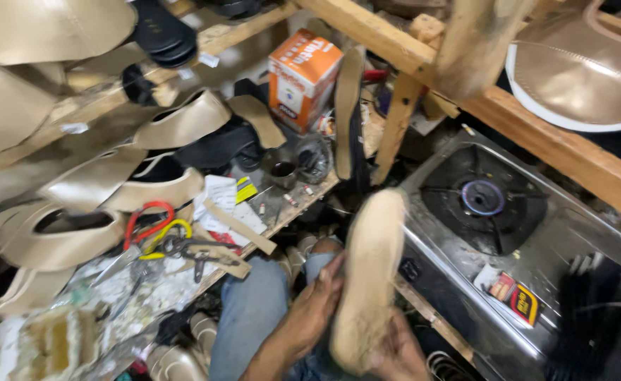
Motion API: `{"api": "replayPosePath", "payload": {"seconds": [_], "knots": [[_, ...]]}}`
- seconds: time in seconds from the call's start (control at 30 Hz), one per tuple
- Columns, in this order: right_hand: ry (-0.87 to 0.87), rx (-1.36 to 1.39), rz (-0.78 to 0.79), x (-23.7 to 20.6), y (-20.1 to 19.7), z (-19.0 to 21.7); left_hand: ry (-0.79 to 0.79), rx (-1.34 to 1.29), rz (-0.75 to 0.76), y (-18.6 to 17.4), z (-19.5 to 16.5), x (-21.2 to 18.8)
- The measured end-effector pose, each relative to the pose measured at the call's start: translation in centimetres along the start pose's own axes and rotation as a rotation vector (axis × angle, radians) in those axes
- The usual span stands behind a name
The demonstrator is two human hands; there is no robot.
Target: The person assembles a beige shoe by attaching a sole to the upper. They use shears to trim excess material, a hammer to tap the sole into place, and a small metal tool to press the edges. The person repeatedly turns the shoe over and adjusts the fit while working.
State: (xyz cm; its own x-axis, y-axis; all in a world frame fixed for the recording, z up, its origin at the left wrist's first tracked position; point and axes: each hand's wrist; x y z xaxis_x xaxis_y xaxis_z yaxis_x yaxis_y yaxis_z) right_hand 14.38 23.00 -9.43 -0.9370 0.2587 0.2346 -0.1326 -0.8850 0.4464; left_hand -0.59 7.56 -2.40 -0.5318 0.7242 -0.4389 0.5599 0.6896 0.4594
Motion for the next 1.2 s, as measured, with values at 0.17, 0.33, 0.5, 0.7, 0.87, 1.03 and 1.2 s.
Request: {"api": "replayPosePath", "payload": {"seconds": [0.17, 0.33, 0.5, 0.7, 0.87, 1.03, 1.2], "knots": [[0.642, -0.498, -0.186, 3.7, 0.7, 0.4, -0.150, -0.049, -0.172, -3.8, 0.2, -4.6], [0.333, -0.514, -0.125, 8.6, 4.4, 1.8, -0.154, 0.168, 0.059, -6.1, 1.1, -7.9], [0.331, -0.460, -0.165, 9.7, 5.4, 2.6, -0.166, 0.569, -0.160, -8.5, -0.8, -11.6], [0.508, -0.283, -0.328, 7.7, 0.1, -1.1, 0.081, 0.343, -0.295, -13.0, -1.4, -13.7], [0.016, -1.392, -0.185, 5.4, 0.8, -6.9, 0.311, 0.581, -0.412, -12.7, -1.1, -13.5], [0.237, -1.107, -0.138, 6.3, -0.6, -5.7, -0.316, 0.695, -0.749, -14.2, -6.1, -14.7], [0.141, -1.037, -0.119, 9.7, 2.4, -2.9, 0.765, 1.059, -1.366, -20.2, -18.6, -13.1]]}}
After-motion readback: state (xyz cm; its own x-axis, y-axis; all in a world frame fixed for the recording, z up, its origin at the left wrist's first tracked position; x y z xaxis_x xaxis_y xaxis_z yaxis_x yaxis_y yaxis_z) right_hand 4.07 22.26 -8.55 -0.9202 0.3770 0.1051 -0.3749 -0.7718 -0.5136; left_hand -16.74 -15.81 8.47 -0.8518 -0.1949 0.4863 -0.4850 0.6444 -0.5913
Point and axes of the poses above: each hand's wrist, its own x-axis towards the middle knuckle, its own y-axis out of the palm, z = x × y, and after that the axes turned 9 degrees about -y, right-handed
